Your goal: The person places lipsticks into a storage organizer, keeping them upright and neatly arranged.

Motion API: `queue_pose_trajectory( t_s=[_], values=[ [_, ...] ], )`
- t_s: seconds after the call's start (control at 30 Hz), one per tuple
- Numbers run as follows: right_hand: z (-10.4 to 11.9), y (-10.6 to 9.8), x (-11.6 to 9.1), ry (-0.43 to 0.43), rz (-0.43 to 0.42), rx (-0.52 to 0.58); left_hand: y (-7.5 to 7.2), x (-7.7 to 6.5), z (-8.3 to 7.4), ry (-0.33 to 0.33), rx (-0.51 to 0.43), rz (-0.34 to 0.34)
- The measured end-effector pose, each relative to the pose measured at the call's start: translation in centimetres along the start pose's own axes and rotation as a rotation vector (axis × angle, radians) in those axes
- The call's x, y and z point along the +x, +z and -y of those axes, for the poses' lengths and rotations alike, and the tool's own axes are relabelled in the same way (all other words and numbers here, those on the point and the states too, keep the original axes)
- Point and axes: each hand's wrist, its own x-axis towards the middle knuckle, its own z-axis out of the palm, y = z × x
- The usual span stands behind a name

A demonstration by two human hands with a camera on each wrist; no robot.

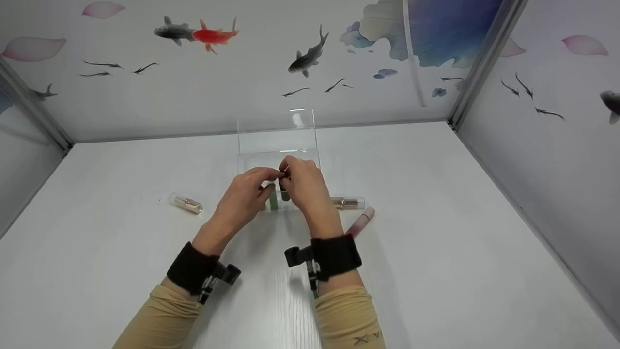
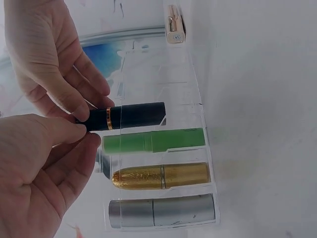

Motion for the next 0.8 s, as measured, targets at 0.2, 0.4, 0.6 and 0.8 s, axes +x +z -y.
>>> queue_pose_trajectory(
  t_s=[0.2, 0.4, 0.6, 0.8],
  values=[
    [-0.09, 0.23, 0.07, 0.0, 0.019, -0.019, 0.28, 0.04, 0.16, 0.021, 0.075, -0.024],
    [-0.25, 0.39, 0.19, -0.013, 0.019, -0.027, 0.68, 0.0, 0.29, 0.046, 0.127, -0.051],
    [-0.39, 0.5, 0.27, -0.038, 0.021, -0.057, 0.81, 0.02, 0.25, 0.035, 0.19, -0.032],
    [-0.61, 0.77, 0.35, -0.037, 0.028, -0.057, 0.89, 0.07, 0.16, 0.017, 0.245, 0.01]
  ],
)
